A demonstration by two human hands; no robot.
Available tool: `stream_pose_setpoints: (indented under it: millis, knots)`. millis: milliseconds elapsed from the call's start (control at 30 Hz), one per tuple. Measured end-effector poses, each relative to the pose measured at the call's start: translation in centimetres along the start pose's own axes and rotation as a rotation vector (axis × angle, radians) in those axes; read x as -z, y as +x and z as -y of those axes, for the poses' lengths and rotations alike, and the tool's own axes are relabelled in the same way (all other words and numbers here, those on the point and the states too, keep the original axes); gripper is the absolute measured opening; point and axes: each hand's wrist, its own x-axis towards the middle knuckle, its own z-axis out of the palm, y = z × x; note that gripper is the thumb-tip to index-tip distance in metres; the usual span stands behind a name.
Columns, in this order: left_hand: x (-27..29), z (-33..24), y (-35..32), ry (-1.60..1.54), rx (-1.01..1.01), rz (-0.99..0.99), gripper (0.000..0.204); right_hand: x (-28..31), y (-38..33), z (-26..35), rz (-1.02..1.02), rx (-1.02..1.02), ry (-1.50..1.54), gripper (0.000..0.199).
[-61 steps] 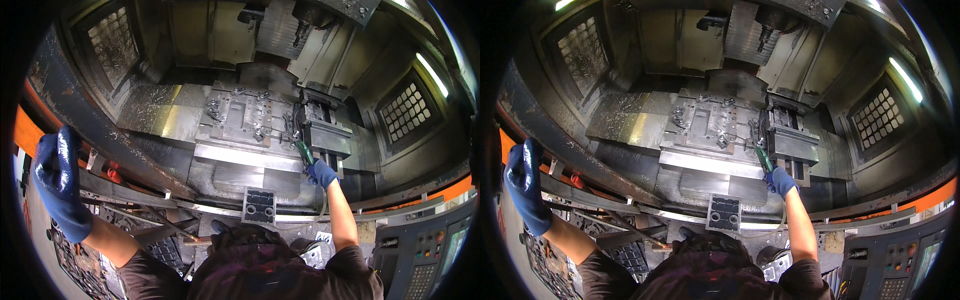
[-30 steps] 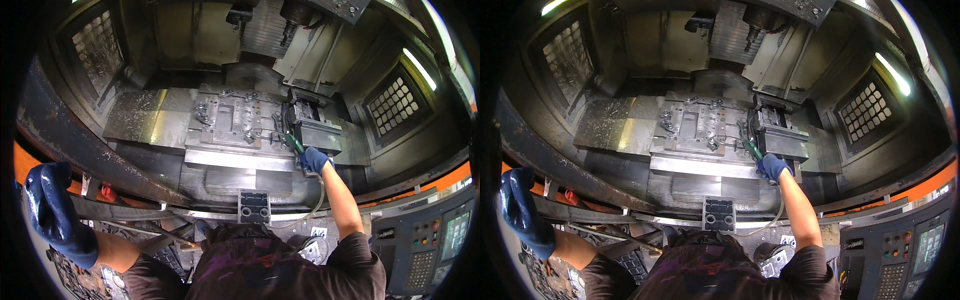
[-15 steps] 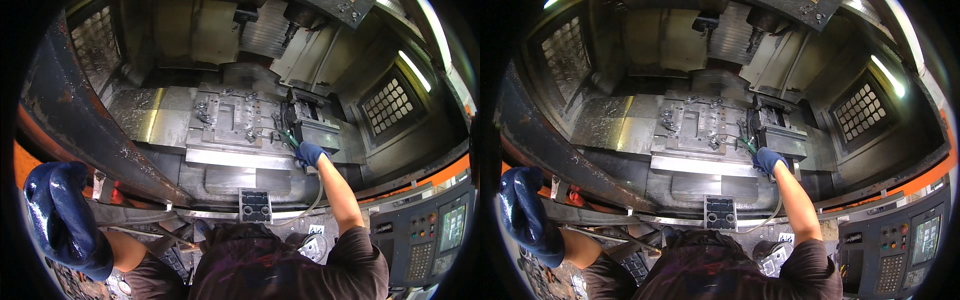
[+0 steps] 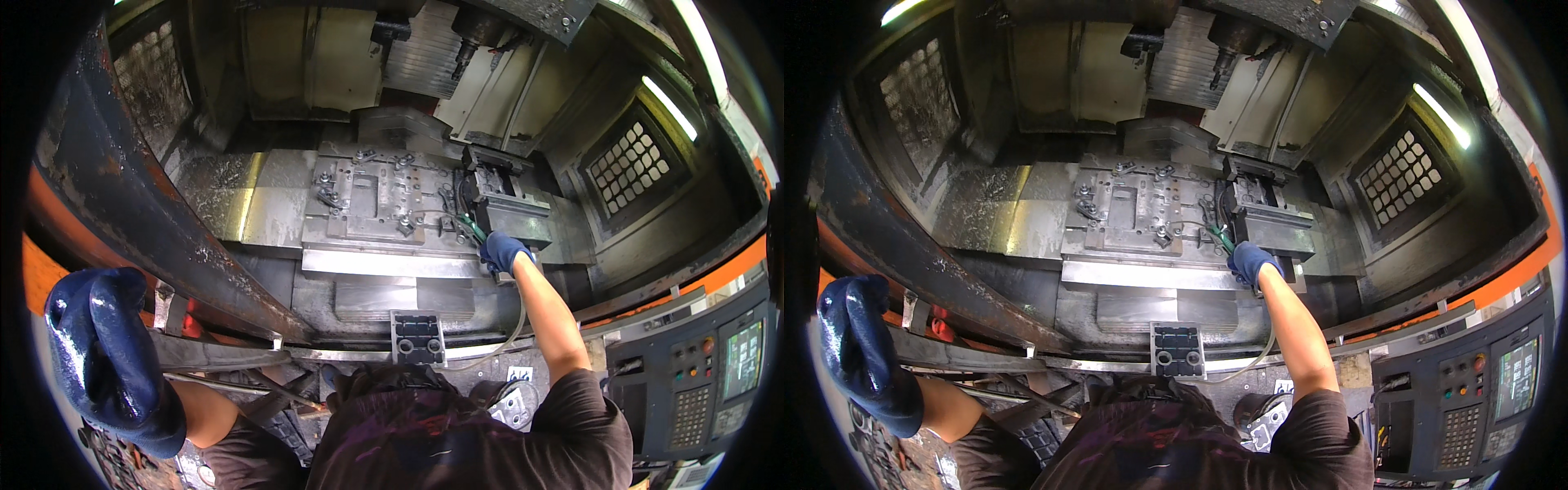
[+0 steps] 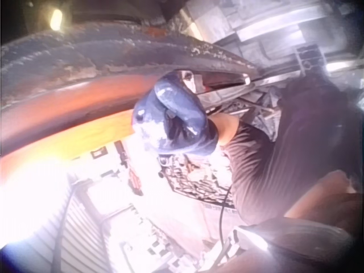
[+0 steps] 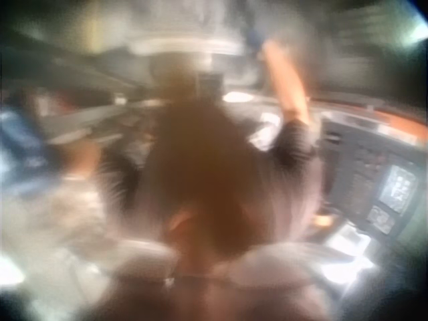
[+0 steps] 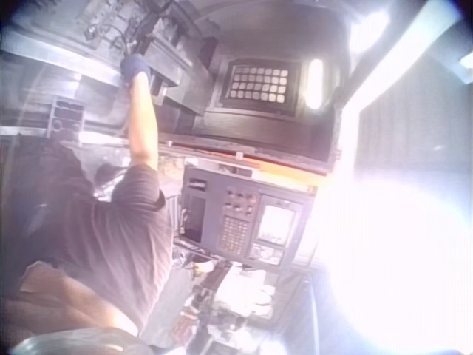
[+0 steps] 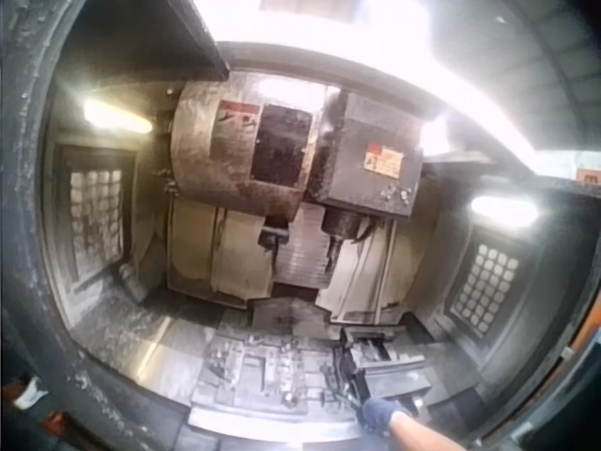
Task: The person cleans debris from a machine bed with a nozzle, places a metal workpiece into the fixture, and secures it with a wrench.
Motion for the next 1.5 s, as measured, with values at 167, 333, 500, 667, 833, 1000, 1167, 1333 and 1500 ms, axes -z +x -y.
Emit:
stream_pose_setpoints:
  millis: [167,333,500,667,833,1000,1167,1333,1500]
  knots:
    - [0.2,-0.2,0.1,0.066,-0.008,0.018,0.016,-0.8,1.4,-0.7,-0.069,0.032,-0.203,0.022]
    - [0.4,-0.5,0.5,0.093,-0.026,0.049,0.016,-0.8,-0.4,0.6,-0.133,0.038,-0.169,0.022]
    - [0.1,-1.1,0.8,0.094,0.006,0.037,0.014,-1.4,-1.2,2.7,-0.25,0.092,-0.183,0.022]
    - [-0.3,-1.3,0.8,0.082,0.039,0.009,0.014,-4.3,3.5,1.6,-0.267,0.143,-0.056,0.02]
    - [-0.2,-0.8,0.4,0.081,0.017,0.001,0.016,-5.0,3.2,2.7,-0.28,0.15,-0.096,0.019]
    - [-0.2,-1.1,0.6,0.082,0.022,0.003,0.016,-5.4,3.4,3.7,-0.299,0.137,0.088,0.018]
    - [-0.7,-1.8,1.6,0.1,0.04,0.004,0.013,-6.1,5.5,4.3,-0.288,0.2,0.093,0.019]
    - [-0.5,-1.8,1.5,0.094,0.016,0.011,0.014,-6.7,7.6,4.8,-0.27,0.146,0.017,0.02]
    - [-0.4,-1.6,1.4,0.106,-0.008,0.006,0.015,-8.0,5.7,6.0,-0.215,0.302,0.135,0.025]
